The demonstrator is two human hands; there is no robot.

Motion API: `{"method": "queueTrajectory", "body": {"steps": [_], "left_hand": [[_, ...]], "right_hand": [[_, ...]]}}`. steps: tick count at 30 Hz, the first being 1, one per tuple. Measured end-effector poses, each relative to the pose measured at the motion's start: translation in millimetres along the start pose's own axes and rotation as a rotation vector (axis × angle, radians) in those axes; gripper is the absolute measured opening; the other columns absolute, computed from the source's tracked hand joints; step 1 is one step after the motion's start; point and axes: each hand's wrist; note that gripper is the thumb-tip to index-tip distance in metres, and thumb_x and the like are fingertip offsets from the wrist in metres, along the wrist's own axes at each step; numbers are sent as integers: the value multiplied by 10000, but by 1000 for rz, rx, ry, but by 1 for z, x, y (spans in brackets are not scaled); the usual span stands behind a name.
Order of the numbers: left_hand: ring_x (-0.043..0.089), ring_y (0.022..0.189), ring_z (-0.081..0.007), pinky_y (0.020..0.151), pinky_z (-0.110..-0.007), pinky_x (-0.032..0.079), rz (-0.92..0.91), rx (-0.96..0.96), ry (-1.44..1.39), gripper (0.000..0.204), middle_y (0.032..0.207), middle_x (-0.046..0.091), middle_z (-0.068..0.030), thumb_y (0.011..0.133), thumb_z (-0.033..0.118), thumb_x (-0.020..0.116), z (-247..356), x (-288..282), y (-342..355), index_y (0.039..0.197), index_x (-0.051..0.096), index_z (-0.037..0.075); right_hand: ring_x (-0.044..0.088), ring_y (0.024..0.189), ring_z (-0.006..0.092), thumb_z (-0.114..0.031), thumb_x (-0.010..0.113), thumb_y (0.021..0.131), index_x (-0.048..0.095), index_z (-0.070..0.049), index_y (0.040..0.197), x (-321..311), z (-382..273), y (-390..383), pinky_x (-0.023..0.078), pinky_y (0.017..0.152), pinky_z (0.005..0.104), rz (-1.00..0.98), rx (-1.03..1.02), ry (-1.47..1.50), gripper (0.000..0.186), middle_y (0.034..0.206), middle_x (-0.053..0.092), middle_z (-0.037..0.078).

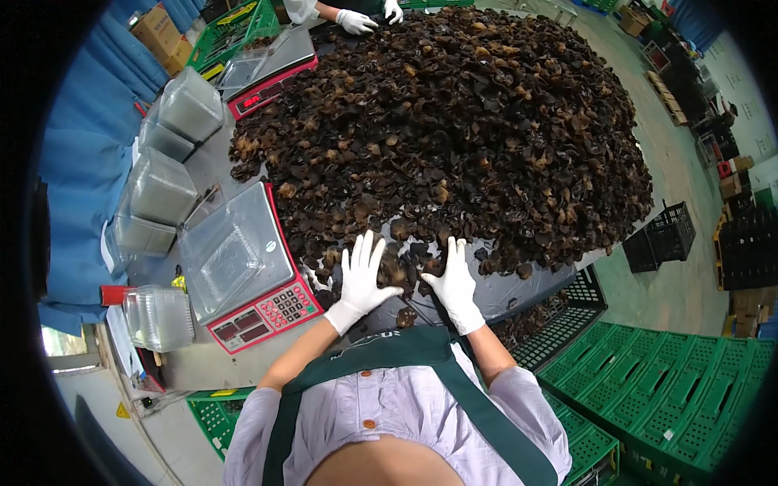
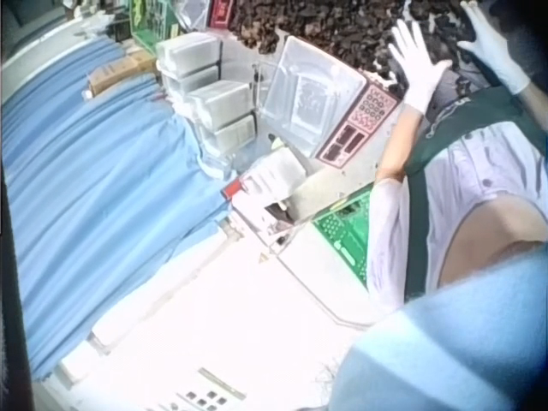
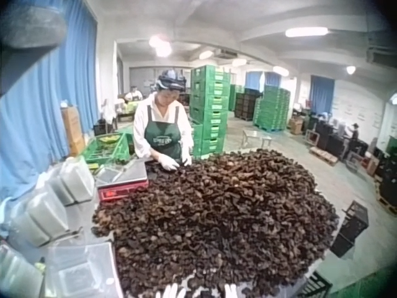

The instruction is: The person sorts dried fungus from a pile on a table, weighs them using a scale, and places them into plastic containers.

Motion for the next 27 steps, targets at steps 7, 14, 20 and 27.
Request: {"method": "queueTrajectory", "body": {"steps": [7,14,20,27], "left_hand": [[144,1422,-348,1105,-575,132,168,20,10,988,1542,166,-160,695,543,715,-19,9,71,1467,268,118],[155,1409,-375,1073,-645,144,24,70,124,845,1502,267,-146,750,590,636,-16,17,85,1429,366,166],[269,1371,-328,1074,-616,195,-5,180,27,662,1447,361,-122,808,424,625,-25,20,73,1379,417,163],[391,1286,-305,1071,-544,246,41,283,5,562,1411,429,-91,815,320,608,-9,20,44,1338,473,165]], "right_hand": [[416,1303,304,-323,822,656,235,-86,1467,7,-16,30,444,974,340,37,-68,77,1029,1495,282,188],[563,1128,322,-314,841,598,292,-99,1436,5,-27,63,508,881,375,-3,-204,-25,1025,1467,343,163],[604,966,298,-248,800,638,601,-83,1051,1,-35,61,507,823,442,-76,-363,-77,487,1402,408,161],[564,960,286,-241,766,686,586,-73,1025,10,-23,33,516,788,382,-17,-474,-52,419,1387,460,108]]}}
Point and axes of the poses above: each hand's wrist, its own y-axis towards the middle knuckle, its own x-axis out of the palm, z = x × y
